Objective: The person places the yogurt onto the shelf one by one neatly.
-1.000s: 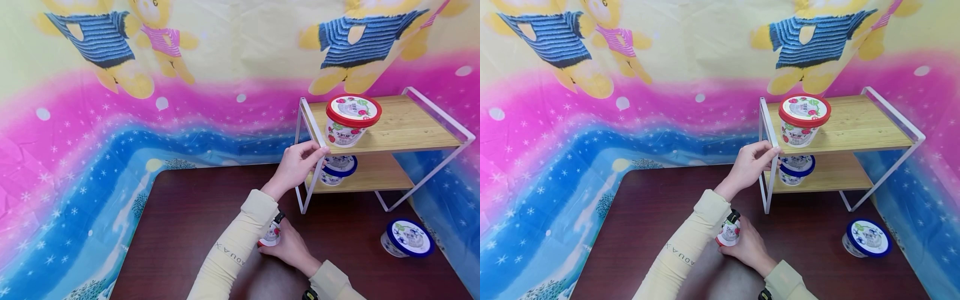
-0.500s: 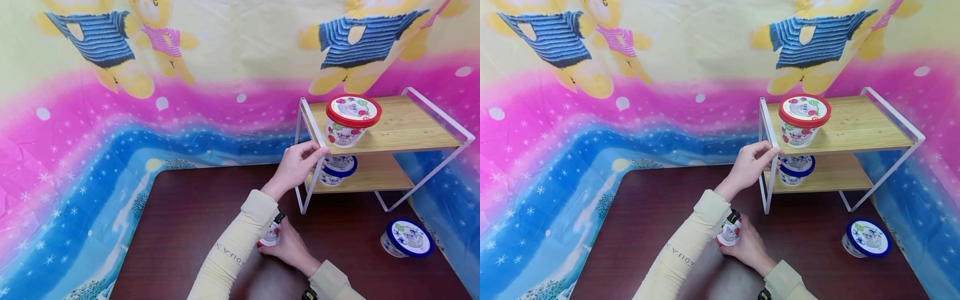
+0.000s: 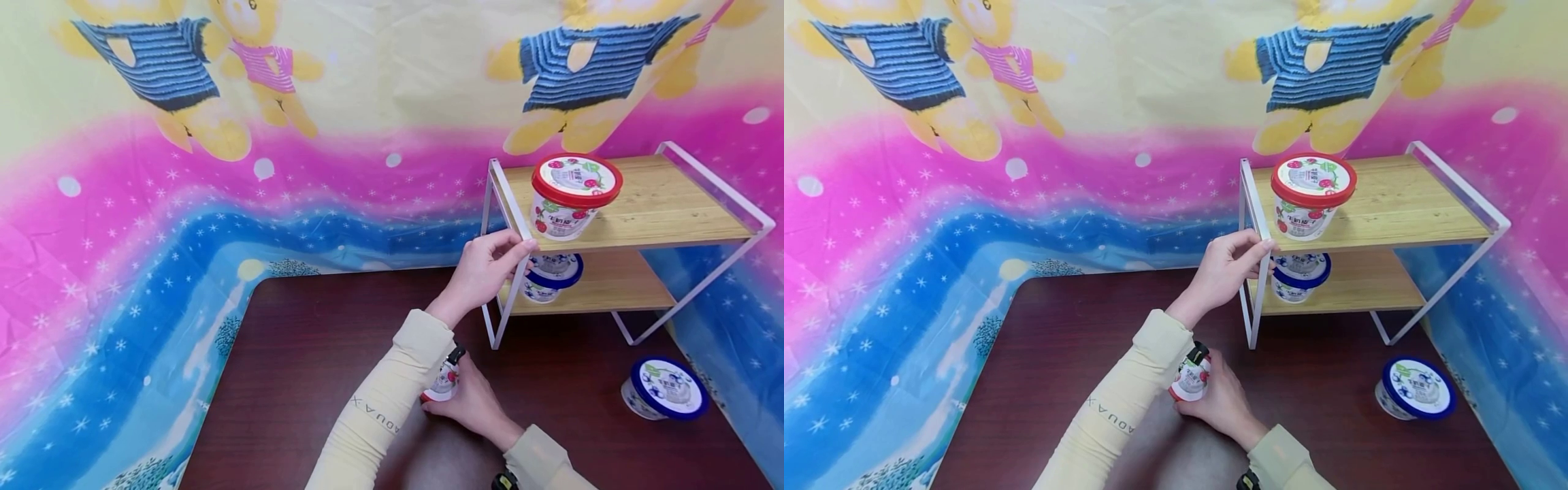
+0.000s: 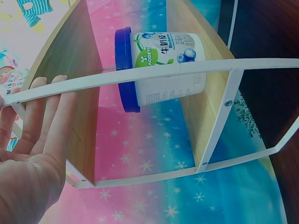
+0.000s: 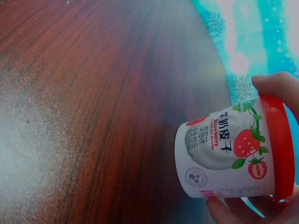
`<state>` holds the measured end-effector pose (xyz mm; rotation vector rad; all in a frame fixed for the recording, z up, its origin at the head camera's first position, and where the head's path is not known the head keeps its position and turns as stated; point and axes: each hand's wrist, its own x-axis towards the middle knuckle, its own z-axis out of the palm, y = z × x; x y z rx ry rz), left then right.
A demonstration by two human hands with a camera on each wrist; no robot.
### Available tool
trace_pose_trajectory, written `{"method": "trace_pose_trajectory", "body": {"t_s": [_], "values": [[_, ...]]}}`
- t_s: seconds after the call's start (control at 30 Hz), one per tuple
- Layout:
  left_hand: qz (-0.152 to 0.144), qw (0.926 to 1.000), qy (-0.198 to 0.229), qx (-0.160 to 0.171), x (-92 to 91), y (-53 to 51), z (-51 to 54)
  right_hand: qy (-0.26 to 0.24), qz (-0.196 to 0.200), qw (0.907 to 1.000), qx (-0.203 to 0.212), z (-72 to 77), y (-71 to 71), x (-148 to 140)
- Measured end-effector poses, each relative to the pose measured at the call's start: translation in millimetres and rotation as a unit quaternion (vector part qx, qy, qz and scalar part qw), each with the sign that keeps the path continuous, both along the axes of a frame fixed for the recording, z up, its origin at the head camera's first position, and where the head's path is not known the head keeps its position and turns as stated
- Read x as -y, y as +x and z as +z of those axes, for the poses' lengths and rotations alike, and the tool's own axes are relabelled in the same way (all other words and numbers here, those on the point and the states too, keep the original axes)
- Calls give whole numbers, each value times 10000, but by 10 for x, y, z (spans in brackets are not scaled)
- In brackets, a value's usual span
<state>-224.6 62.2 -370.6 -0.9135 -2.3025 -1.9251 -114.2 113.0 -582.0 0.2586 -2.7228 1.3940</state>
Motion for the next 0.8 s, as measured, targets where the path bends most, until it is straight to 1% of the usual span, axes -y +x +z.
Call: {"method": "trace_pose_trajectory", "body": {"t_s": [0.17,0.57,0.7,0.8], "values": [[-20,10000,33,-42,-5,-9,0,-68,-24,9999,-101,14,-17,-29],[-30,10000,16,-86,-3,-14,2,-295,-111,9993,188,128,-59,-142],[-55,10000,29,-43,-4,-12,2,-320,-129,9990,278,134,-66,-183],[-75,10000,63,1,-4,-9,2,-308,-137,9991,252,129,-73,-212]]}}
